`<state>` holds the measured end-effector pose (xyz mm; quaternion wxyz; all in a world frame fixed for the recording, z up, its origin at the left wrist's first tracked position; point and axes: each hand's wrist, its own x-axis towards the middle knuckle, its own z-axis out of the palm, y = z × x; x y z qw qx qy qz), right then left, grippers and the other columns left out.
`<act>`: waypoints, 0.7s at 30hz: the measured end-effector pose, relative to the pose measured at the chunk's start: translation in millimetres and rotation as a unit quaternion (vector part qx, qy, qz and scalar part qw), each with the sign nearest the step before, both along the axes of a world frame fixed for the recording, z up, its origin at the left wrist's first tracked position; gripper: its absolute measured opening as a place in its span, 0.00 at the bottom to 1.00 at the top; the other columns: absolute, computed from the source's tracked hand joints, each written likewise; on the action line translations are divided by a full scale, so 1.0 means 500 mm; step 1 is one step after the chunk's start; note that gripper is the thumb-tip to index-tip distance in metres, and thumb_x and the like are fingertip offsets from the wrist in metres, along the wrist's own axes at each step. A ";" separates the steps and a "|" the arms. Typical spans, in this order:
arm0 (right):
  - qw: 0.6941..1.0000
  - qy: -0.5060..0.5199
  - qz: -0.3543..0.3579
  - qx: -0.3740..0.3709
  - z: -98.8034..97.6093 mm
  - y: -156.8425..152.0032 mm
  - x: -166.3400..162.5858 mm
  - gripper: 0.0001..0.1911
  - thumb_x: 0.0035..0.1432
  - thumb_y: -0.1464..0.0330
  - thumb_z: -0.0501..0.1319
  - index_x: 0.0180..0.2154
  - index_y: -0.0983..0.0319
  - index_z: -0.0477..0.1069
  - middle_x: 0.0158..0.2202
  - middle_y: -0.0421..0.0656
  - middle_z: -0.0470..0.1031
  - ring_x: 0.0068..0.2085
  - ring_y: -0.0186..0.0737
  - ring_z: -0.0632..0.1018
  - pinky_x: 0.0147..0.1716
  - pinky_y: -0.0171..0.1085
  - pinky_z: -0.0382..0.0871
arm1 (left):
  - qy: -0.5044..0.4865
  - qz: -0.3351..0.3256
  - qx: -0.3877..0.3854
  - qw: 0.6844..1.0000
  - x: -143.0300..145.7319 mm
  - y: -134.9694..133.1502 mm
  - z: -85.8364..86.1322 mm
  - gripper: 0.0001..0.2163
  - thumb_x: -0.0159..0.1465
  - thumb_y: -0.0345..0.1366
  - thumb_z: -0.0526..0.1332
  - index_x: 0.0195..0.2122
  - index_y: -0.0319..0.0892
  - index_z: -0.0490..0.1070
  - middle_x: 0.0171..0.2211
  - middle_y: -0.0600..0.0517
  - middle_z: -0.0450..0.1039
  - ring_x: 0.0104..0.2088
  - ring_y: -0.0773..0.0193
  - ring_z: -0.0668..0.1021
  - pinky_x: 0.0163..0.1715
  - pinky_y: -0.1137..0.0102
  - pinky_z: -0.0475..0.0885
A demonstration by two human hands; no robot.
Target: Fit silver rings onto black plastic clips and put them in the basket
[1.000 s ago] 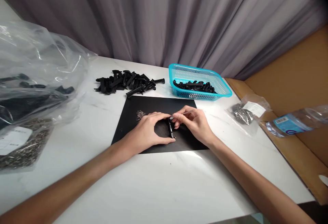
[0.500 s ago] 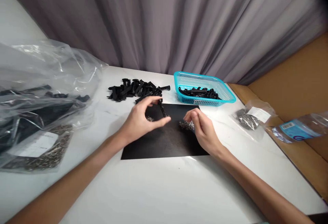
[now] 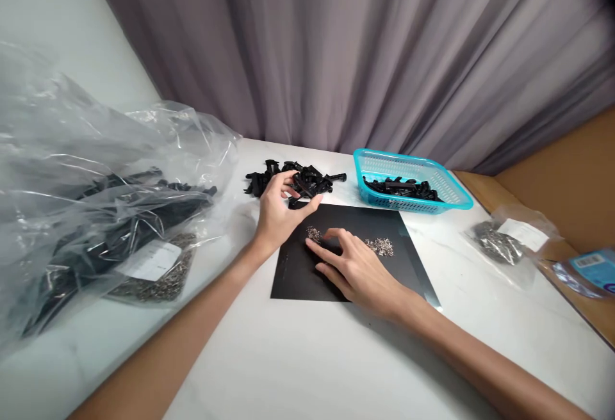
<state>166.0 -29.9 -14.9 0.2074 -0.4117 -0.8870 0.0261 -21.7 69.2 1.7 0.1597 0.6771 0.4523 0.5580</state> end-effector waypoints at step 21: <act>0.954 0.269 -0.051 -0.124 -0.004 0.018 0.029 0.07 0.70 0.64 0.60 0.41 0.58 0.76 0.35 0.42 0.80 0.31 0.39 0.75 0.33 0.39 0.70 | 0.097 -0.099 0.004 0.990 0.011 -0.020 -0.014 0.25 0.56 0.43 0.74 0.51 0.44 0.69 0.45 0.50 0.73 0.37 0.62 0.79 0.43 0.64 0.77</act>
